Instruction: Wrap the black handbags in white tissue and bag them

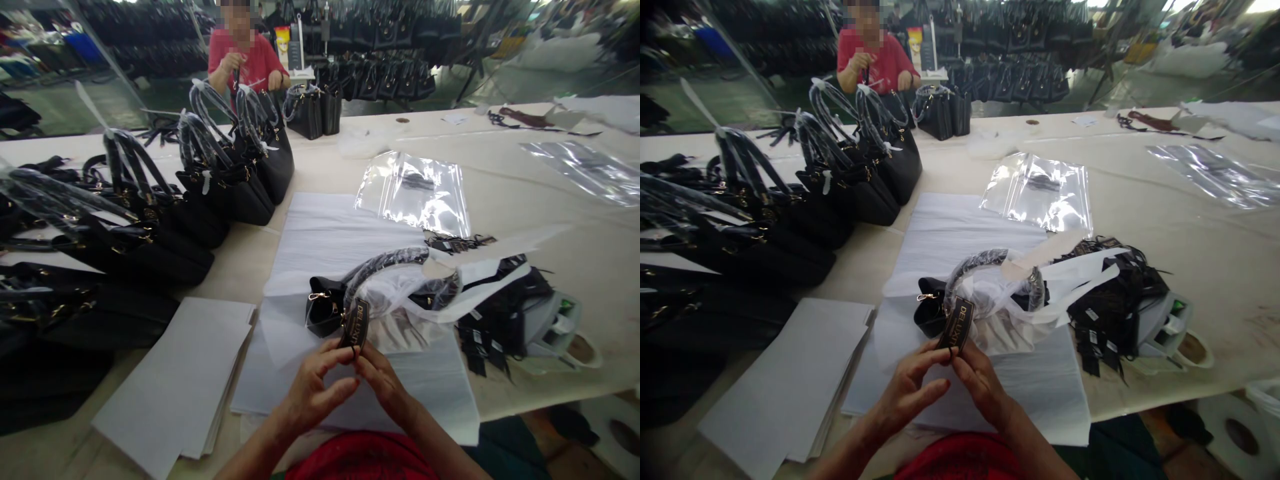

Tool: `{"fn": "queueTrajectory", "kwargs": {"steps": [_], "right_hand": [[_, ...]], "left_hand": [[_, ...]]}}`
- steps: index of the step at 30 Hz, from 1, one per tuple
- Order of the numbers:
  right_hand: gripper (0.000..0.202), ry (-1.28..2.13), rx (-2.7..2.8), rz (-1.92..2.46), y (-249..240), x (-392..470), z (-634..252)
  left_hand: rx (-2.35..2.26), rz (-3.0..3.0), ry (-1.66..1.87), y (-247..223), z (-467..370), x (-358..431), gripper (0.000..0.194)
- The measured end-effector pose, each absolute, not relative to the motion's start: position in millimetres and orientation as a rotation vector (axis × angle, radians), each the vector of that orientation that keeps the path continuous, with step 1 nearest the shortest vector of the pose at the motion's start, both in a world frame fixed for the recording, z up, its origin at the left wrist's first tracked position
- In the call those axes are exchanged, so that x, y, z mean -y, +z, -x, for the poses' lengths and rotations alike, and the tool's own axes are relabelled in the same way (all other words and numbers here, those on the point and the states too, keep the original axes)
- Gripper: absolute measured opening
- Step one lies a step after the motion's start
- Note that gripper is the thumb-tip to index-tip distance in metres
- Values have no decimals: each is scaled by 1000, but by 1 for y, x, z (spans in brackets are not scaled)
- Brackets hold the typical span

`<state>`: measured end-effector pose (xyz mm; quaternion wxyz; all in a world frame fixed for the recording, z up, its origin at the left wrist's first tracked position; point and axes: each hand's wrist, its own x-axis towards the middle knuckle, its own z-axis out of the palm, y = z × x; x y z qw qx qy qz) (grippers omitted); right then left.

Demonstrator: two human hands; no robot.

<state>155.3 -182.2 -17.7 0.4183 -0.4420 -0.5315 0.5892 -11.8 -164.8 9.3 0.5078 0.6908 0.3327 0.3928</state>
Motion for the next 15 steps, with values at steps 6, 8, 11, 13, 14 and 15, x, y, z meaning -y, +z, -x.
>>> {"fn": "queueTrajectory", "kwargs": {"steps": [6,8,11,13,14,15], "right_hand": [[14,1309,1496,1140,-17,181,-159],[19,1317,1395,1181,-19,181,-160],[20,1410,1152,1200,-21,180,-162],[19,1452,983,1180,-21,178,-163],[24,1453,919,1165,-21,177,-162],[29,1449,875,1149,-21,176,-162]], "left_hand": [[-884,-1796,925,-3,16,149,21],[-937,-1833,965,-5,17,147,19],[-1016,-1872,1005,-4,21,150,15],[-1042,-1857,1003,0,28,161,16],[-1054,-1834,992,1,32,170,17],[-1072,-1804,976,1,38,180,18]]}}
